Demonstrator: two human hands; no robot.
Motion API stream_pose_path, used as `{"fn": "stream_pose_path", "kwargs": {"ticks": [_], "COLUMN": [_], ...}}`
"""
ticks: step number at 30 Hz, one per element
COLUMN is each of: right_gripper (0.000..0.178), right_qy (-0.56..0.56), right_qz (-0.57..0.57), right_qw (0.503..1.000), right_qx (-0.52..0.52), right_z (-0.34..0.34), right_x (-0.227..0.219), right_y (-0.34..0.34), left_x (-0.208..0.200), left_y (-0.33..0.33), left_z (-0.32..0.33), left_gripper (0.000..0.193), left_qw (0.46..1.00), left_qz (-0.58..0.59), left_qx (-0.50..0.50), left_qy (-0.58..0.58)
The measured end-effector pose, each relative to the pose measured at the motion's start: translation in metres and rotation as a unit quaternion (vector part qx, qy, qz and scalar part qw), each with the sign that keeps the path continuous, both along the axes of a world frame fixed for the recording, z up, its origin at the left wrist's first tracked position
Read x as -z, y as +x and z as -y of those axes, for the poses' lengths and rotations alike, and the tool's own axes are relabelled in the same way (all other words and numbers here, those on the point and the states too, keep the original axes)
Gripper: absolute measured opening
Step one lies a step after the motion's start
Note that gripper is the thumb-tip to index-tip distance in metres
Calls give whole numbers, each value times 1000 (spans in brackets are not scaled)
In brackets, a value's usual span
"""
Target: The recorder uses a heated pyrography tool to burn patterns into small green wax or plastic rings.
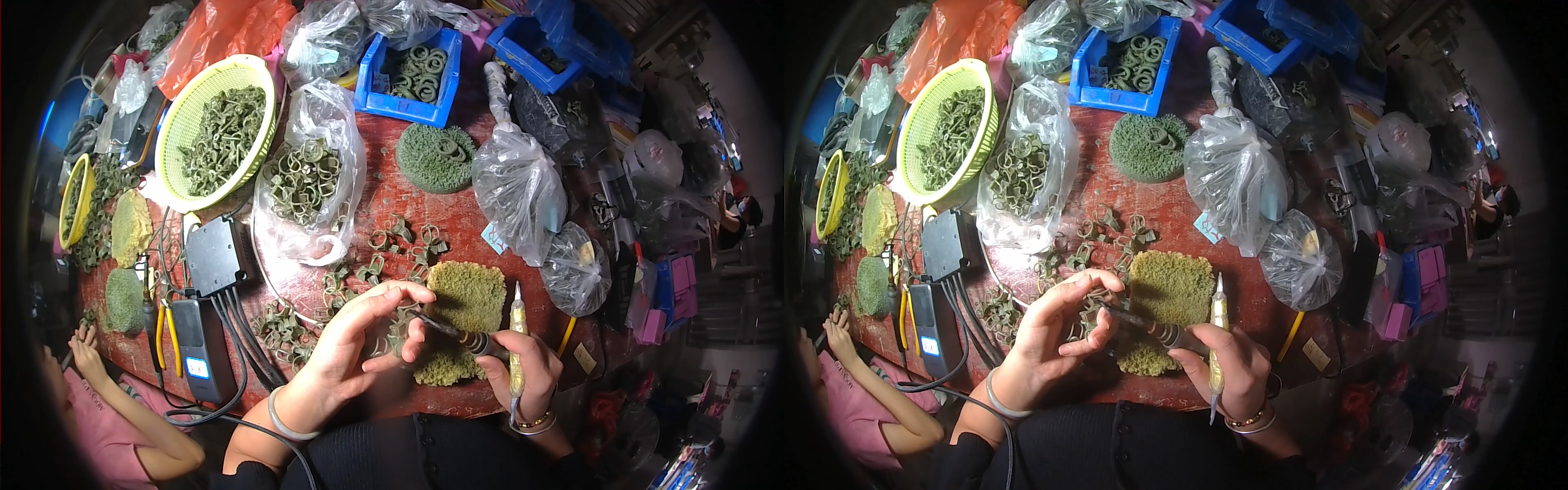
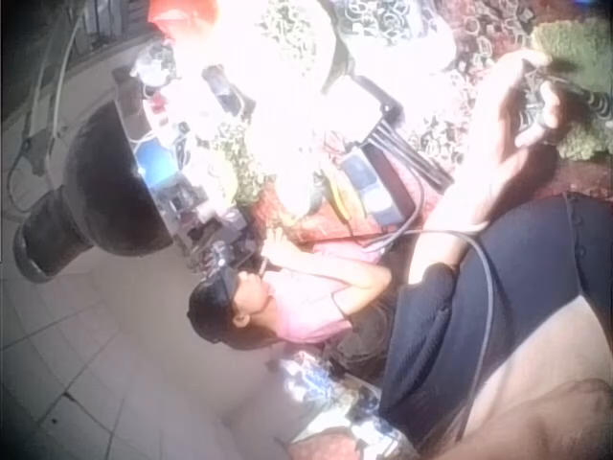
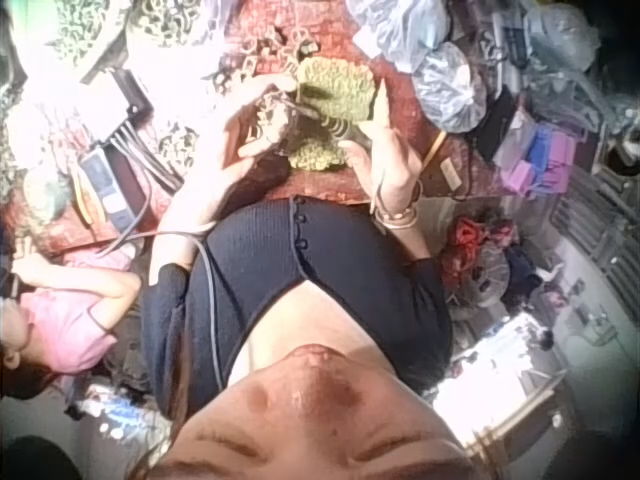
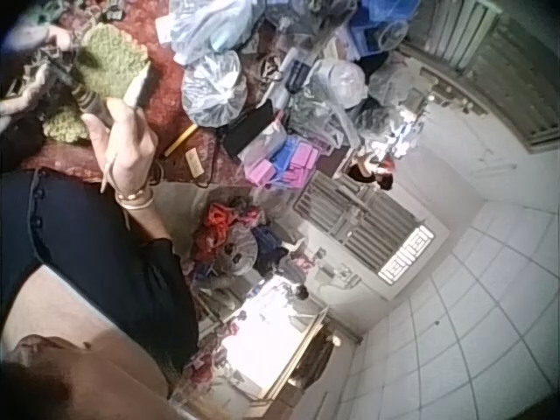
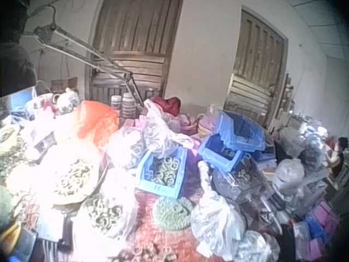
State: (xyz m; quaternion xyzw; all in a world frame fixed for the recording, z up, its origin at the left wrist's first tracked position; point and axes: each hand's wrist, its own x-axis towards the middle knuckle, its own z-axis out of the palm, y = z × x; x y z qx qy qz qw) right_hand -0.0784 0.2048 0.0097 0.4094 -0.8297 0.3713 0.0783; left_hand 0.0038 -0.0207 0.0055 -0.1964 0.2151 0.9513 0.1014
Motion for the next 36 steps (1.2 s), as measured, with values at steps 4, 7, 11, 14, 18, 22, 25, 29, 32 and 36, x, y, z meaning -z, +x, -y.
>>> {"fn": "stream_pose_path", "kwargs": {"ticks": [4,7,11,14,18,22,25,29,32,36], "right_gripper": [32,31,28,27,26,26,25,25,26,27], "right_qy": [2,-39,-61,-76,-68,-54,-51,-53,-59,-55], "right_qz": [4,43,147,188,183,181,172,165,171,175], "right_qw": [1000,998,986,976,978,979,981,982,981,981], "right_qx": [-3,2,54,76,74,78,73,69,65,71], "right_z": [0,-3,-10,-15,-16,-15,-13,-13,-14,-13], "right_x": [-1,2,4,8,7,1,-1,1,2,2], "right_y": [0,2,4,4,4,5,5,5,5,5], "left_x": [1,-2,-9,-11,-3,2,4,9,9,9], "left_y": [0,-1,-2,-1,0,0,0,-2,-2,-2], "left_z": [0,0,-11,-20,-23,-24,-25,-24,-20,-18], "left_gripper": [33,32,36,40,43,36,26,23,25,23], "left_qw": [1000,1000,990,965,939,912,864,787,735,705], "left_qz": [4,-27,-26,-47,-84,-103,-103,-133,-150,-165], "left_qx": [-3,-9,-35,-64,-66,-67,-75,-111,-119,-105], "left_qy": [-7,3,-135,-252,-328,-391,-488,-592,-650,-682]}}
